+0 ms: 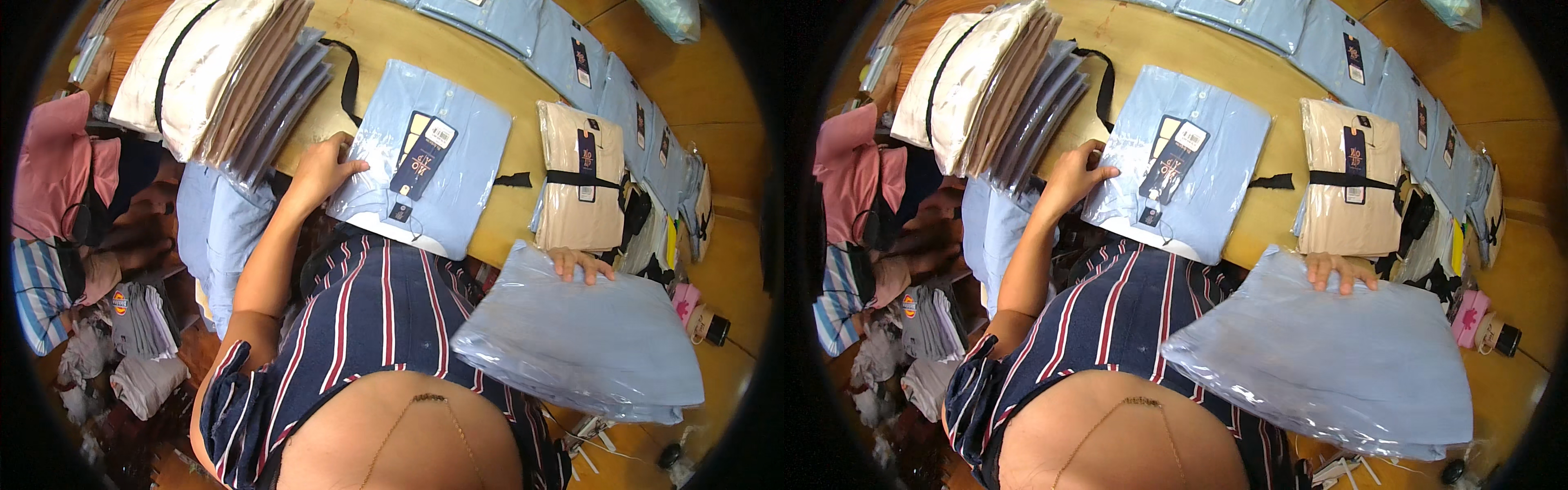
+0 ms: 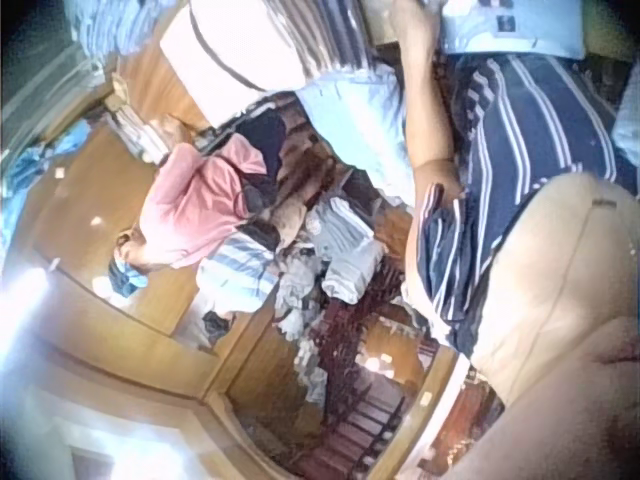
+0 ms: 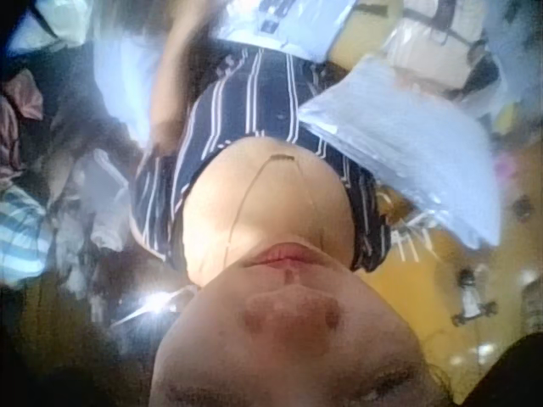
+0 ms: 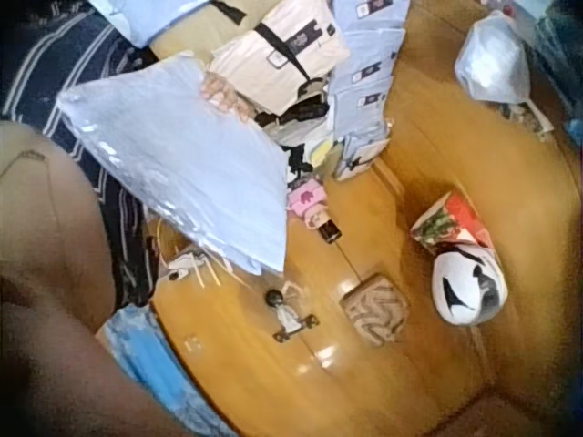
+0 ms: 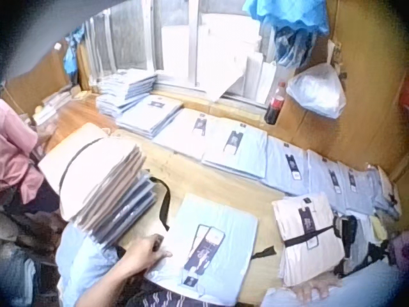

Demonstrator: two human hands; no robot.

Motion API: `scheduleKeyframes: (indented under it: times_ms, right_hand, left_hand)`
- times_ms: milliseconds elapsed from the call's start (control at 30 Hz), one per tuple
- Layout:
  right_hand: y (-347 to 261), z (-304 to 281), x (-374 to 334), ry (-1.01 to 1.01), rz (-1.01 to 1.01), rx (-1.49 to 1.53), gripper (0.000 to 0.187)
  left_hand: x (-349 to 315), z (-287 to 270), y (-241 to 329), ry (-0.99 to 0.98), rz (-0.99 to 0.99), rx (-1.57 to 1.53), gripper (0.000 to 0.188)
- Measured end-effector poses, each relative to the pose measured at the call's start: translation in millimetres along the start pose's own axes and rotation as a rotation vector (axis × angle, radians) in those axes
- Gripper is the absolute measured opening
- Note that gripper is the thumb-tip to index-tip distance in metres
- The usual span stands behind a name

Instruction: The person bundles stacks of packaged shirts using black elastic straps. They place a stack on the table, wrap a strap around the center, and secure it before moving the bundle aside.

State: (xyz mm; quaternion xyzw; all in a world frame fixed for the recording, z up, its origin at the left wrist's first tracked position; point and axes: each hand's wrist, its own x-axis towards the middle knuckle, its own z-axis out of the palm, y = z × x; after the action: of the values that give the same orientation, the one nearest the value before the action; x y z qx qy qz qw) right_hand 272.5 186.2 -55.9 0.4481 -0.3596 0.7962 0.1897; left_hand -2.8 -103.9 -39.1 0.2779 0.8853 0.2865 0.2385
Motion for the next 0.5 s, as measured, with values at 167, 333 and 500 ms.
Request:
scheduleKeyframes:
  times_ms: [167, 333, 500]
  right_hand:
    - [-13, -6, 16, -0.086, -0.023, 0.0, 0.042]
    - [-13, 0, 25, -0.04, -0.04, -0.04, 0.042]
    - [2, 1, 38, 0.076, 0.051, 0.049, 0.045]
  left_hand:
    - [2, 6, 1, 0.071, -0.002, -0.069, 0.042]
    - [1, 8, 10, 0.062, -0.053, -0.067, 0.043]
    - [-12, 1, 11, 0.115, 0.056, 0.127, 0.047]
